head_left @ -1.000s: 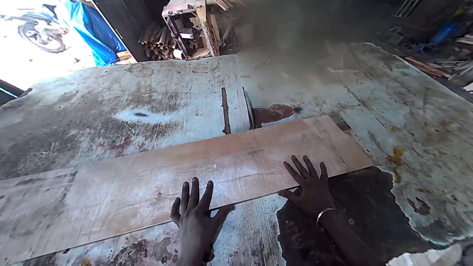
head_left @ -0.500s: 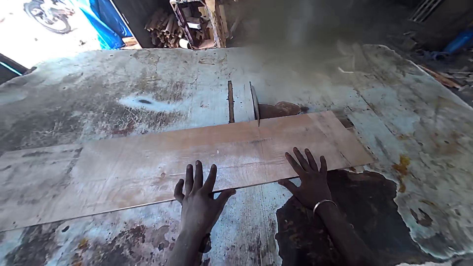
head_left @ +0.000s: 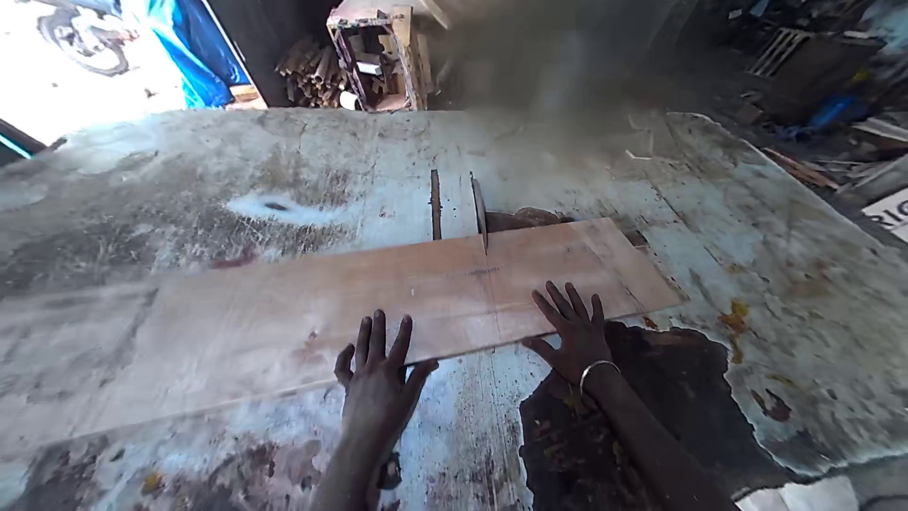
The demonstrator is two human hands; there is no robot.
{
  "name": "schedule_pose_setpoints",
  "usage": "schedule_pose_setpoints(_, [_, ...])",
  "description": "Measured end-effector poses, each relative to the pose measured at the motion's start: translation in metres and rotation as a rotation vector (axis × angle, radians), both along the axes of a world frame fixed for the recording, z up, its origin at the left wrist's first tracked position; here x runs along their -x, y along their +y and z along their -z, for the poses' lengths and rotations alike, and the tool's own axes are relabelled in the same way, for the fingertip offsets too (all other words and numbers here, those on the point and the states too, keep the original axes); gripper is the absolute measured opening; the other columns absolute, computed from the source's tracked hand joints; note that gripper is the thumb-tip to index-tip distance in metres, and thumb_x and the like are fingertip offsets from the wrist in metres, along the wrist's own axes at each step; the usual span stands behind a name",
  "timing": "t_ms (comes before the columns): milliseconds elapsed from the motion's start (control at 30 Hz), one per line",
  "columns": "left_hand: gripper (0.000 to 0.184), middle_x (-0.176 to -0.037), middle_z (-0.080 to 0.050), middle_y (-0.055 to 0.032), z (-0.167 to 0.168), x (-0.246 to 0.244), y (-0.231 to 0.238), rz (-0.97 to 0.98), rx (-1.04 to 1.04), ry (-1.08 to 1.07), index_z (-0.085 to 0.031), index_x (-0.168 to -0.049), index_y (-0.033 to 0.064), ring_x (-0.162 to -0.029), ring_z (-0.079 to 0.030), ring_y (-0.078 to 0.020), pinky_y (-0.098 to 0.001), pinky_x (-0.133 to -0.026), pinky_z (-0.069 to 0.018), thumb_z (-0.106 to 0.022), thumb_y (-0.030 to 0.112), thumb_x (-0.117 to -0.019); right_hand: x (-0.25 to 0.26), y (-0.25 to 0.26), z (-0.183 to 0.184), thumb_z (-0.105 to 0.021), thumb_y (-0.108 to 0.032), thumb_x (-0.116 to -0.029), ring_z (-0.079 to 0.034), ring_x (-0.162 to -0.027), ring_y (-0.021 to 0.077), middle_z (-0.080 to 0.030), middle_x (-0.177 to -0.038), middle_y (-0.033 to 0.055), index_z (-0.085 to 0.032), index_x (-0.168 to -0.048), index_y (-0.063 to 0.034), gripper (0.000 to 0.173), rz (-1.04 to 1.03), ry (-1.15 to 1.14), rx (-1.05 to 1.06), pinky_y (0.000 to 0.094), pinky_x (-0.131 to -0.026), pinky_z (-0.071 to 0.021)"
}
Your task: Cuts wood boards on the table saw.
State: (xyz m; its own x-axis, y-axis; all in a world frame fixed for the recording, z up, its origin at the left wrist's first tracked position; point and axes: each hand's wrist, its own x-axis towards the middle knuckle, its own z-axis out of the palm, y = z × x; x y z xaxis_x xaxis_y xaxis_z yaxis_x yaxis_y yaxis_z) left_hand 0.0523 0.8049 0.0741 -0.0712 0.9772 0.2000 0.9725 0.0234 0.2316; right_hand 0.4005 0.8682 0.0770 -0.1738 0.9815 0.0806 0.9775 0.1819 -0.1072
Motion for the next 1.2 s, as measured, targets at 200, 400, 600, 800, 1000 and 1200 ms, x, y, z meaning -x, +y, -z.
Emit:
schedule_pose_setpoints(200, [0.089, -0.166, -0.031, -0.0118, -0.002, -0.004, -0.024, -0.006, -0.002, -0.011, -0.050, -0.151, 0.0390, -0.155, -0.022, -0.0360, -0.0692, -0.115, -0.0168, -0.037, 0.092, -0.0801, -0.002, -0.022, -0.008, -0.032, -0.094, -0.0816, -0.008, -0.160, 0.0272, -0.023, -0.170, -0.0113, -0.033, -0.158, -0.0466, 0.090, -0.001, 0.049, 0.087, 0.0707, -0.121, 0.0019])
schedule_pose_setpoints(400, [0.089, -0.166, -0.034, -0.0097, 0.001, 0.001, 0.011, -0.012, -0.040, 0.006, -0.050, -0.150, 0.0396, -0.155, -0.024, -0.0336, -0.0679, -0.115, -0.0175, -0.035, 0.092, -0.0804, 0.004, 0.008, -0.004, -0.029, -0.095, -0.0812, -0.005, -0.160, 0.0235, -0.021, -0.170, -0.0143, -0.032, -0.158, -0.0486, 0.090, 0.003, 0.061, 0.054, 0.0693, -0.122, 0.0037])
schedule_pose_setpoints(600, [0.090, -0.164, -0.036, -0.0092, 0.001, 0.003, 0.029, -0.024, -0.034, 0.015, -0.052, -0.149, 0.0398, -0.154, -0.027, -0.0333, -0.0644, -0.116, -0.0192, -0.031, 0.093, -0.0802, 0.006, 0.026, 0.001, -0.033, -0.093, -0.0818, -0.011, -0.159, 0.0224, -0.027, -0.168, -0.0143, -0.035, -0.157, -0.0484, 0.087, -0.008, 0.044, -0.029, 0.0685, -0.122, -0.0005])
schedule_pose_setpoints(800, [0.085, -0.167, -0.033, -0.0067, -0.005, 0.003, 0.045, -0.029, 0.028, 0.010, -0.048, -0.151, 0.0421, -0.156, -0.023, -0.0291, -0.0617, -0.120, -0.0155, -0.034, 0.090, -0.0826, 0.007, 0.042, -0.002, -0.034, -0.094, -0.0808, -0.010, -0.160, 0.0220, -0.025, -0.169, -0.0147, -0.036, -0.157, -0.0471, 0.089, -0.002, 0.027, -0.010, 0.0692, -0.122, 0.0007])
schedule_pose_setpoints(1000, [0.083, -0.170, -0.024, -0.0044, -0.015, 0.005, 0.061, -0.050, 0.146, -0.001, -0.043, -0.153, 0.0459, -0.158, -0.015, -0.0266, -0.0594, -0.122, -0.0121, -0.034, 0.090, -0.0831, 0.009, 0.061, -0.002, -0.034, -0.092, -0.0821, -0.012, -0.159, 0.0244, -0.026, -0.169, -0.0120, -0.035, -0.158, -0.0449, 0.090, -0.012, 0.006, -0.027, 0.0712, -0.121, 0.0015])
schedule_pose_setpoints(1200, [0.084, -0.171, -0.021, -0.0025, -0.015, 0.007, 0.075, -0.057, 0.168, -0.028, -0.039, -0.155, 0.0465, -0.158, -0.011, -0.0249, -0.0578, -0.122, -0.0099, -0.037, 0.090, -0.0827, 0.011, 0.076, -0.003, -0.038, -0.091, -0.0821, -0.016, -0.158, 0.0268, -0.031, -0.167, -0.0089, -0.040, -0.156, -0.0419, 0.089, -0.021, 0.028, -0.052, 0.0710, -0.121, -0.0009])
